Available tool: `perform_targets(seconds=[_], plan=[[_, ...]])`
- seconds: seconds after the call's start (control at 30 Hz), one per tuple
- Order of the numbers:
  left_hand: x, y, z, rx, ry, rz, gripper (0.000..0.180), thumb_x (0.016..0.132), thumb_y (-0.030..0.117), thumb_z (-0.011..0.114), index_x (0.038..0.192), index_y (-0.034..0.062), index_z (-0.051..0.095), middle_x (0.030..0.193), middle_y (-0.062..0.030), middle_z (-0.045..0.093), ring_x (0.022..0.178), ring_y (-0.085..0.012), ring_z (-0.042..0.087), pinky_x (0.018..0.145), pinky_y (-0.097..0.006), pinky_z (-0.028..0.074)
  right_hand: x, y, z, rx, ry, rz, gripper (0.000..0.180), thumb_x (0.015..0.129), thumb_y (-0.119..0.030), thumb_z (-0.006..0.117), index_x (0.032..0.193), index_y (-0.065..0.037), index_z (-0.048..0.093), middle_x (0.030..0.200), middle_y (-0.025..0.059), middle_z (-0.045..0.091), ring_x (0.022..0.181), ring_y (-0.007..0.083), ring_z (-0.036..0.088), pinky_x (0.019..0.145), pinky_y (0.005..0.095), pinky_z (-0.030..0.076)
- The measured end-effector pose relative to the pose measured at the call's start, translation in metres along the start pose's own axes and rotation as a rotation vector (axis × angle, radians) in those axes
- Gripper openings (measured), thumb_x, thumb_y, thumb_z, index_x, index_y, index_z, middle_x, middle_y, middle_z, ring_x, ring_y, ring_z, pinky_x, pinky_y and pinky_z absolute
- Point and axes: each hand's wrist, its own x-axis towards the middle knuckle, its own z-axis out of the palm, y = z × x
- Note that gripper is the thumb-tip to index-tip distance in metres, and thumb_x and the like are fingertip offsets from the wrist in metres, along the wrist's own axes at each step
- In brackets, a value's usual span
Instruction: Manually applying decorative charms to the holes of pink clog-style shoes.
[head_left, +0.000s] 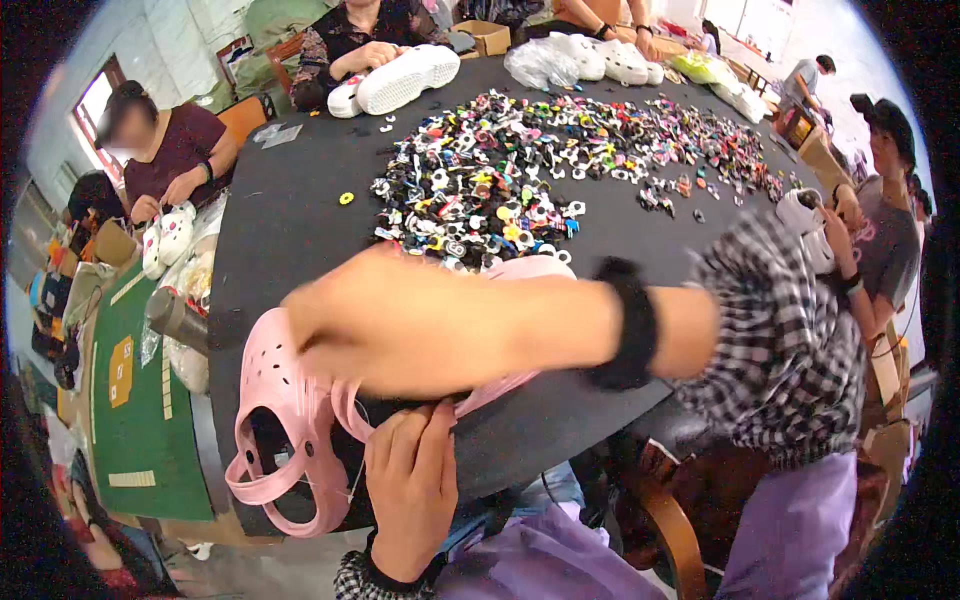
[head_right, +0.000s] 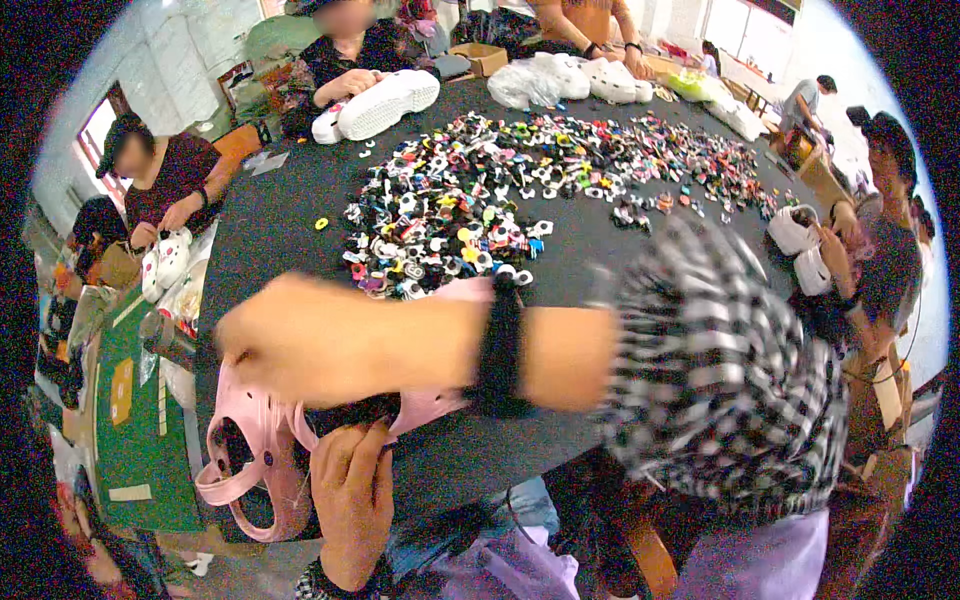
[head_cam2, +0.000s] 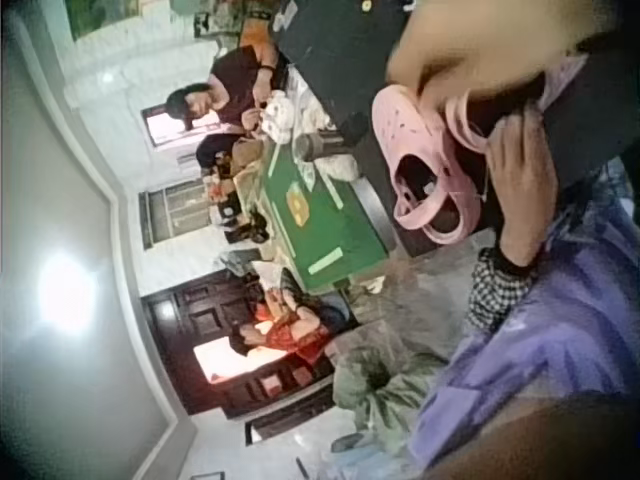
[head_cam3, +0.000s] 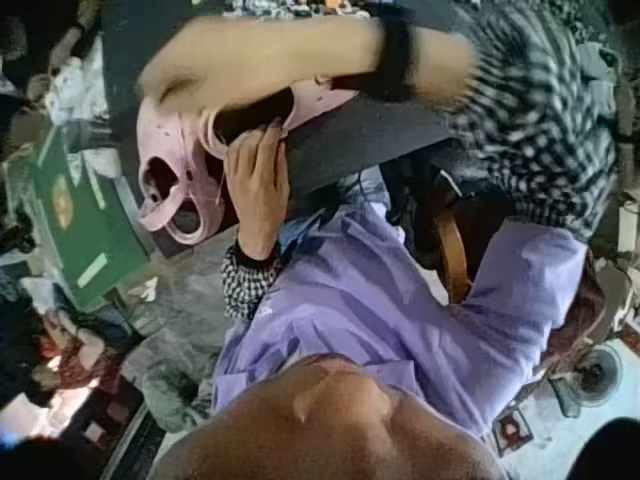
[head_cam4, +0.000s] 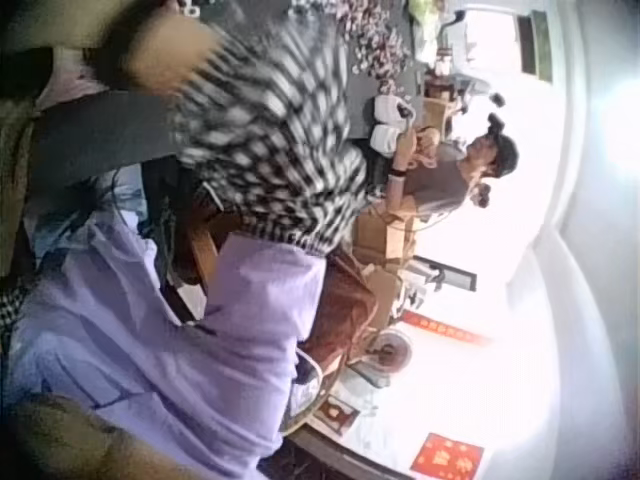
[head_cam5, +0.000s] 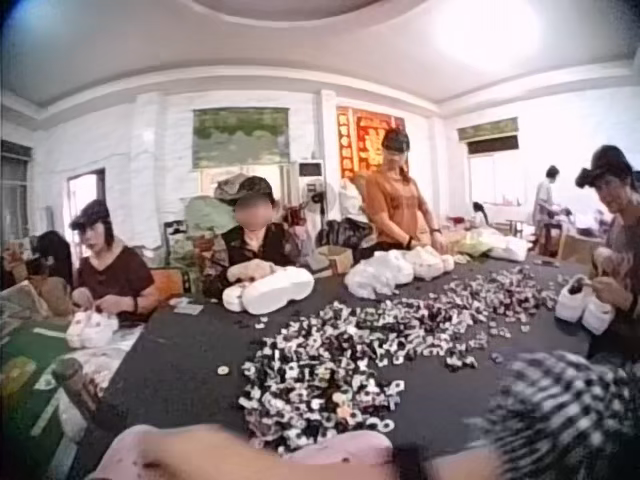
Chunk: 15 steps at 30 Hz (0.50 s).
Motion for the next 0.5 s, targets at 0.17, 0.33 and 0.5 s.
perform_targets(seconds=[0.17,0.33,0.5], plan=[[0.004,-0.005,-0.005,-0.025,0.006,0.044,0.029,0.078,0.002,0.062,0.107,0.0025,0.064,0.094,-0.0102,0.059,0.088,-0.0258,0.057,0.076,-0.037,0.044,-0.076,0.041,-0.037,0.034,0.342,0.375,0.021,0.090,-0.018,0.060,0.099,0.001,0.062,0.092,0.0099,0.065,0.087,0.0156,0.062,0.077,0.0304,0.050],[0.006,-0.003,0.000,0.010,0.056,0.062,0.029,0.077,0.005,0.064,0.106,0.0029,0.064,0.088,-0.0088,0.058,0.083,-0.0240,0.057,0.072,-0.036,0.044,-0.155,0.064,-0.023,0.122,0.497,0.609,0.035,0.095,-0.026,0.058,0.115,0.003,0.054,0.115,0.0114,0.059,0.107,0.0190,0.056,0.093,0.0332,0.045],[0.004,0.008,-0.002,0.006,0.041,0.148,0.029,0.077,0.005,0.065,0.106,0.0026,0.064,0.081,-0.0046,0.056,0.072,-0.0198,0.055,0.065,-0.032,0.042,-0.165,0.060,0.004,0.341,0.274,0.630,0.059,0.094,-0.028,0.059,0.134,0.007,0.035,0.128,0.0202,0.051,0.110,0.0218,0.057,0.090,0.0333,0.048]])
